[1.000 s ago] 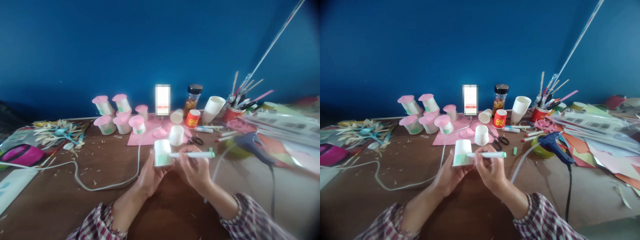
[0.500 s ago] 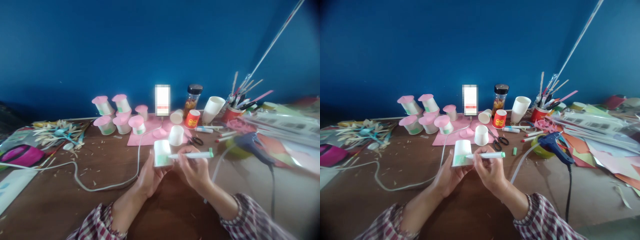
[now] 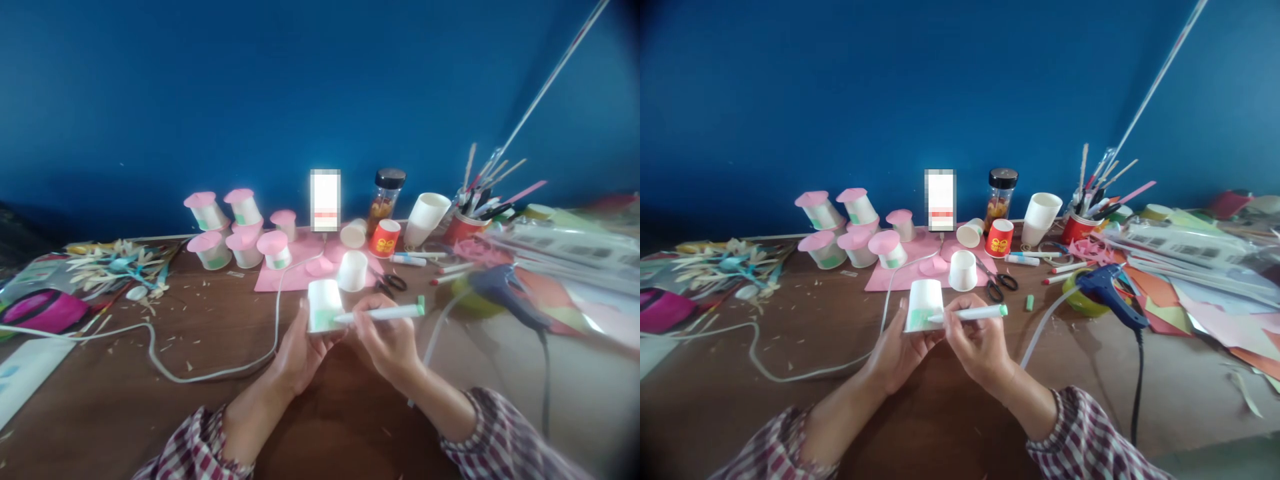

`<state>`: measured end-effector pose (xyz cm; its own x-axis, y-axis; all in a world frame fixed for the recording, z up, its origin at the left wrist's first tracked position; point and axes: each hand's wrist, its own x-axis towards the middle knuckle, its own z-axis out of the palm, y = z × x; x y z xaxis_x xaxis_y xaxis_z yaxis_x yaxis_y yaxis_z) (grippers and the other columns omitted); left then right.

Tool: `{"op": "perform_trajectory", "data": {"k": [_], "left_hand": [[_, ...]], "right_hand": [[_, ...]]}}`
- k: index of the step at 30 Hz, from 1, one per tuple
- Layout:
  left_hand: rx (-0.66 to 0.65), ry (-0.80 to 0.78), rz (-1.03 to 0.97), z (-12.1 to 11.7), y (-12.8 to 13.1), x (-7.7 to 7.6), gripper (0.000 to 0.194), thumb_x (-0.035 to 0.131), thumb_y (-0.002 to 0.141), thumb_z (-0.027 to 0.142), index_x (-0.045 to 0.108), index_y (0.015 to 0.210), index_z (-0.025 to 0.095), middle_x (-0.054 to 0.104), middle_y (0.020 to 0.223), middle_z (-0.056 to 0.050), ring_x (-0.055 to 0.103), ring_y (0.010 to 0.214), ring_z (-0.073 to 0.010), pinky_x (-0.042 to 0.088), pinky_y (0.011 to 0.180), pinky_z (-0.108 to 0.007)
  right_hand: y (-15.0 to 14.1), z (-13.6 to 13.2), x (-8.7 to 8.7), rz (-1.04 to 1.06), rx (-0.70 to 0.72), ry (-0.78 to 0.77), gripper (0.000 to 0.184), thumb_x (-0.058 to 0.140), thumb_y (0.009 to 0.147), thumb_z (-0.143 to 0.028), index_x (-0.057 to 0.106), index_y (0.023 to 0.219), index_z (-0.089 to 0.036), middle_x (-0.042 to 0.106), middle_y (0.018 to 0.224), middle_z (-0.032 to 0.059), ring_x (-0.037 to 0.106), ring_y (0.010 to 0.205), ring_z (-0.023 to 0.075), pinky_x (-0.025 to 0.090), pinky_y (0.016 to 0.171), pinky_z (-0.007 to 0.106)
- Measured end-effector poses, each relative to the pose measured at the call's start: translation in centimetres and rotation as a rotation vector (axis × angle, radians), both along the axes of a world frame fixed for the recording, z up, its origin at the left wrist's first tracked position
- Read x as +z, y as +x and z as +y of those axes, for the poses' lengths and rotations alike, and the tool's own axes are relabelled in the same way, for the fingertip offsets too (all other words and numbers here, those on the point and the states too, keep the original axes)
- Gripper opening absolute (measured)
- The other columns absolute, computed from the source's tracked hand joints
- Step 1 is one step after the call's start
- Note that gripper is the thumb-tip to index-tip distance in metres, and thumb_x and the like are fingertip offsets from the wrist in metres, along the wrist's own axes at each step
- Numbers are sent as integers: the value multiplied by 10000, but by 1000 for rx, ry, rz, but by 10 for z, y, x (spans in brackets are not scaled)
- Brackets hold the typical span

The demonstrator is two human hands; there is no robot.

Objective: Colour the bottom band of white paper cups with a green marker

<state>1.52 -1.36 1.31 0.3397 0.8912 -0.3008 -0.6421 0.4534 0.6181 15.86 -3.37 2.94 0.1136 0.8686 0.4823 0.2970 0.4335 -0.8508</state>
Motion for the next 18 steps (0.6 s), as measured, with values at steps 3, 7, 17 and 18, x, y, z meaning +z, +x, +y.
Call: {"op": "perform_trajectory", "data": {"k": [3, 7, 17, 18], "left_hand": [[-7, 11, 3, -1, 0, 0, 422, 442, 924, 441, 657, 1066, 106, 730, 963, -109, 671, 875, -208, 534, 816, -342], [-9, 9, 10, 0, 0, 1, 427, 436, 925, 446, 655, 1056, 103, 728, 961, -111, 666, 883, -211, 528, 828, -343], [5, 10, 33, -1, 1, 2, 422, 462, 911, 460, 670, 1023, 110, 728, 928, -103, 662, 858, -206, 521, 811, -336], [5, 9, 34, -1, 1, 2, 424, 456, 913, 461, 668, 1020, 110, 727, 923, -102, 660, 860, -206, 519, 815, -336]], "right_hand": [[-1, 0, 1, 32, -27, -12, 88, 564, 856, -184, 572, 768, -190, 606, 601, -31, 556, 490, 92, 440, 458, 179], [-1, 0, 2, -11, 22, -16, 100, 561, 833, -168, 575, 735, -184, 617, 623, -15, 582, 528, 110, 460, 480, 195], [1, 0, 2, -49, 10, -6, 89, 559, 836, -165, 572, 750, -186, 610, 650, -7, 579, 558, 118, 467, 508, 210], [1, 0, 2, -61, 18, 7, 90, 560, 826, -153, 571, 744, -186, 610, 657, -7, 583, 571, 119, 473, 523, 211]]}}
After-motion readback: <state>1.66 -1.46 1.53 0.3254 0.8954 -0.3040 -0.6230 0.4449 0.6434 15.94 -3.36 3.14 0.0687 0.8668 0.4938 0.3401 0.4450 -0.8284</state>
